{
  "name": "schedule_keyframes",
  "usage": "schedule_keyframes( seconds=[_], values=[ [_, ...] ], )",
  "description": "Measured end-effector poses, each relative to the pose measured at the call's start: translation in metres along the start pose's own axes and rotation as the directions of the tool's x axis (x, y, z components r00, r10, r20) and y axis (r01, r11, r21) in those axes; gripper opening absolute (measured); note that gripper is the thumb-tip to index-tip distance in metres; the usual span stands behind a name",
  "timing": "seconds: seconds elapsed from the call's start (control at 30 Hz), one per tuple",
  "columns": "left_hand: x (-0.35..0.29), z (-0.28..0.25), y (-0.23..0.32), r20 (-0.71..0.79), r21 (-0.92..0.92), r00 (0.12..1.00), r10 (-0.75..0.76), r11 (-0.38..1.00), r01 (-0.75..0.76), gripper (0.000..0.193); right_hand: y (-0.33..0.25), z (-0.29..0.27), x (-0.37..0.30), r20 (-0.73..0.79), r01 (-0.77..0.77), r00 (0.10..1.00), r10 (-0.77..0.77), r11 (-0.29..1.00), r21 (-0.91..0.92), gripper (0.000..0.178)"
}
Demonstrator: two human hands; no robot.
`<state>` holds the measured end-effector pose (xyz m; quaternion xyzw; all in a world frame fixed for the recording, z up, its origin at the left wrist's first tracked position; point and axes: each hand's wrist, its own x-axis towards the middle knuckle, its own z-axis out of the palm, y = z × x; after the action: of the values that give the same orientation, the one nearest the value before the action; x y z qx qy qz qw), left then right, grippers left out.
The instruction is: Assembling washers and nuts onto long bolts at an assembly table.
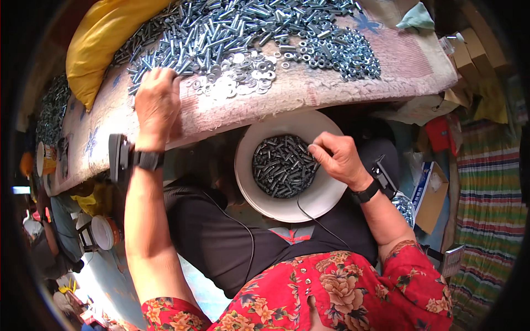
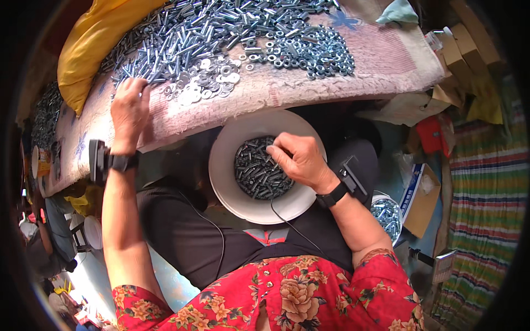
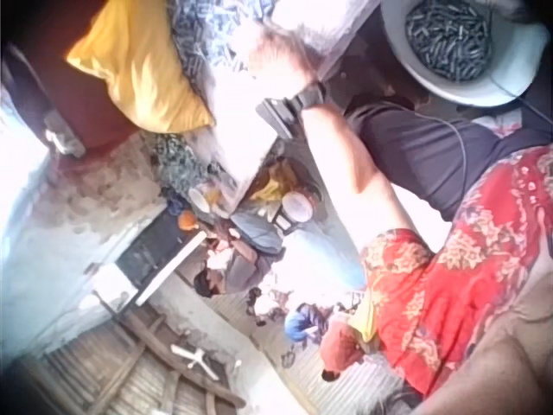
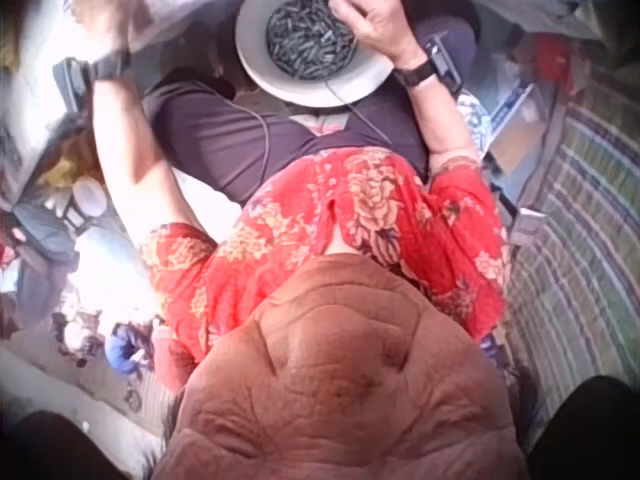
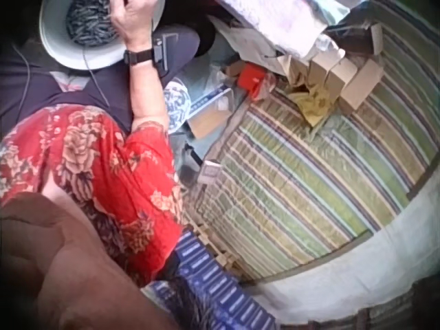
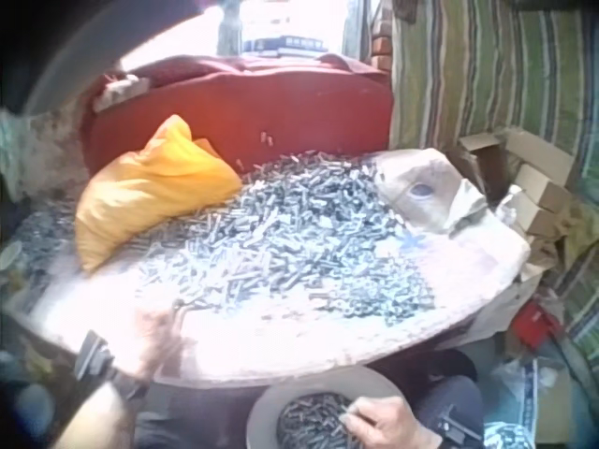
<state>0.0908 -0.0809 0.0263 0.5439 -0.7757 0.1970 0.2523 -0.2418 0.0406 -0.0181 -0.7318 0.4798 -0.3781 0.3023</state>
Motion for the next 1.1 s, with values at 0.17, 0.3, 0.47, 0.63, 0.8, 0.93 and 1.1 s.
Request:
schedule_keyframes(
  seconds=[0.17, 0.3, 0.47, 0.63, 0.8, 0.93, 1.1],
  values=[
    [-0.03, -0.026, 0.08, 0.584, -0.809, 0.779, -0.228, -0.243, 0.535, 0.015, -0.001, -0.026, 0.061, -0.198, 0.131, 0.966, -0.166, 0.975, -0.179, 0.005],
    [-0.056, -0.023, 0.118, 0.69, -0.67, 0.724, 0.003, -0.378, 0.639, 0.016, 0.007, -0.021, 0.146, -0.186, 0.245, 0.925, -0.331, 0.895, -0.374, 0.011],
    [-0.065, -0.014, 0.113, 0.723, -0.637, 0.689, 0.042, -0.345, 0.69, 0.015, 0.037, -0.01, 0.204, 0.057, 0.215, 0.971, -0.231, 0.749, -0.627, 0.02],
    [-0.063, -0.012, 0.111, 0.721, -0.657, 0.693, -0.021, -0.341, 0.673, 0.017, 0.032, -0.01, 0.203, 0.099, 0.219, 0.974, -0.205, 0.728, -0.65, 0.017],
    [-0.065, -0.015, 0.111, 0.723, -0.658, 0.691, -0.023, -0.328, 0.677, 0.018, -0.005, -0.014, 0.141, 0.098, 0.075, 0.992, -0.08, 0.996, 0.048, 0.013],
    [-0.066, -0.012, 0.114, 0.683, -0.704, 0.73, -0.025, -0.287, 0.65, 0.021, -0.022, -0.013, 0.095, 0.158, 0.013, 0.984, -0.081, 0.92, 0.391, 0.022],
    [-0.071, -0.009, 0.121, 0.693, -0.699, 0.72, -0.015, -0.257, 0.667, 0.02, -0.022, -0.009, 0.075, 0.155, 0.005, 0.986, -0.068, 0.927, 0.375, 0.024]
  ],
)
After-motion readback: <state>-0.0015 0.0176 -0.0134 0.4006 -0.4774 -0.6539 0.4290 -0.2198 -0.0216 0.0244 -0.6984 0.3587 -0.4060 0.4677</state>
